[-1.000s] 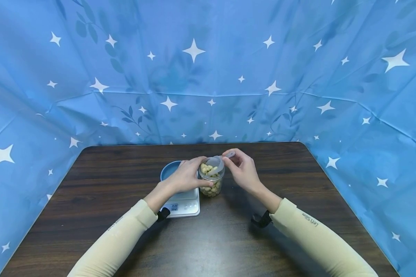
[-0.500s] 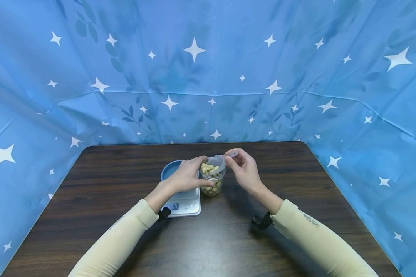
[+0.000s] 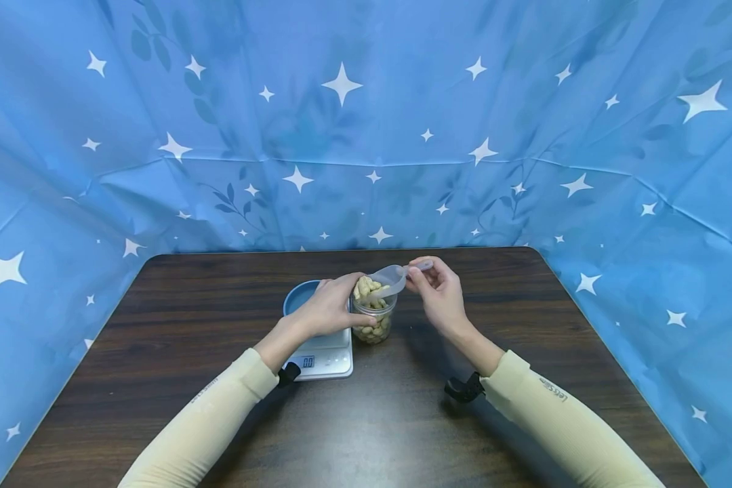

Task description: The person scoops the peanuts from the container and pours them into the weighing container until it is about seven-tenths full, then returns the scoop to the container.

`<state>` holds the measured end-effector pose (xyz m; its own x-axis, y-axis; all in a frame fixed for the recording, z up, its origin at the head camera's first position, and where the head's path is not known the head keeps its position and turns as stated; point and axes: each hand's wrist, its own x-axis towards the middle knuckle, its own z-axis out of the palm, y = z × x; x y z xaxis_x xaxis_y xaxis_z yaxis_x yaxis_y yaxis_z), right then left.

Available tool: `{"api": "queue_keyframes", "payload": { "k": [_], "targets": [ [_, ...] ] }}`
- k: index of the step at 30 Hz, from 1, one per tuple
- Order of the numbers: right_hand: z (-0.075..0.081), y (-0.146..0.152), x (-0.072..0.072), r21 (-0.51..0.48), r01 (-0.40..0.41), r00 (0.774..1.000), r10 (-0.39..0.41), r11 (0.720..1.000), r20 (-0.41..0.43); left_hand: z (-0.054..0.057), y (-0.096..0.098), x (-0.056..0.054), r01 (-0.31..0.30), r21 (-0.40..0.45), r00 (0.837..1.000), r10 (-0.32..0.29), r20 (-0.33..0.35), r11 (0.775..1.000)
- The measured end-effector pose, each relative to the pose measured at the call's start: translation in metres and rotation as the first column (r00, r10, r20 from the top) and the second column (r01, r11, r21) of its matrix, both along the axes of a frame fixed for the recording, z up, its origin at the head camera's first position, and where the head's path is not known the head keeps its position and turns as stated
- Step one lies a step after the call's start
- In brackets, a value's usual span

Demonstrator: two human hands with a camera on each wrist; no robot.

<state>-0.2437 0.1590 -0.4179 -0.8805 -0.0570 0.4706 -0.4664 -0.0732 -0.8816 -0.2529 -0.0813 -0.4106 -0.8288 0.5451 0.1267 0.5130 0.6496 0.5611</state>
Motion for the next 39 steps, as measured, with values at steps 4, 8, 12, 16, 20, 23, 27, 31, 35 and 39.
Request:
{"api": "queue_keyframes", "payload": {
  "k": [4, 8, 12, 16, 20, 23, 27, 31, 35, 39],
  "targets": [
    [0.0, 0.0, 0.001, -0.04, 0.006, 0.999, -0.005, 0.999, 0.033, 0.0, 0.0, 0.0, -0.002, -0.009, 1.0, 0.001, -0.003, 1.0],
    [0.0, 0.001, 0.003, -0.052, 0.024, 0.998, -0.021, 0.998, 0.051, 0.001, 0.0, 0.001, -0.005, -0.023, 1.0, 0.005, -0.003, 1.0],
    [-0.001, 0.004, 0.005, -0.081, 0.043, 0.998, -0.039, 0.996, 0.059, 0.002, 0.001, 0.001, -0.001, -0.033, 1.0, 0.001, -0.003, 0.999],
    [-0.003, 0.005, 0.006, -0.107, 0.04, 0.998, -0.034, 0.993, 0.057, 0.003, 0.001, 0.001, -0.001, -0.055, 1.0, 0.001, 0.004, 0.998],
    [-0.004, 0.003, 0.007, -0.125, 0.029, 0.998, -0.021, 0.992, 0.062, 0.005, 0.002, 0.002, 0.0, -0.082, 1.0, 0.001, 0.012, 0.997],
    [-0.004, 0.002, 0.008, -0.119, 0.033, 0.997, -0.026, 0.992, 0.066, 0.005, 0.003, 0.002, 0.003, -0.104, 1.0, -0.001, 0.021, 0.995],
    [-0.004, -0.001, 0.009, -0.105, 0.045, 0.996, -0.037, 0.993, 0.084, 0.006, 0.003, 0.003, 0.007, -0.133, 0.999, -0.001, 0.044, 0.991],
    [-0.004, -0.003, 0.01, -0.092, 0.048, 0.994, -0.039, 0.995, 0.099, 0.007, 0.004, 0.004, 0.01, -0.151, 0.998, 0.001, 0.07, 0.988],
    [-0.006, -0.006, 0.012, -0.073, 0.032, 0.995, -0.025, 0.997, 0.097, 0.005, 0.005, 0.004, 0.011, -0.144, 0.997, 0.0, 0.078, 0.989],
    [-0.007, -0.009, 0.013, -0.098, 0.022, 0.996, -0.012, 0.995, 0.093, 0.005, 0.006, 0.004, 0.017, -0.134, 0.997, -0.006, 0.077, 0.991]
  ]
}}
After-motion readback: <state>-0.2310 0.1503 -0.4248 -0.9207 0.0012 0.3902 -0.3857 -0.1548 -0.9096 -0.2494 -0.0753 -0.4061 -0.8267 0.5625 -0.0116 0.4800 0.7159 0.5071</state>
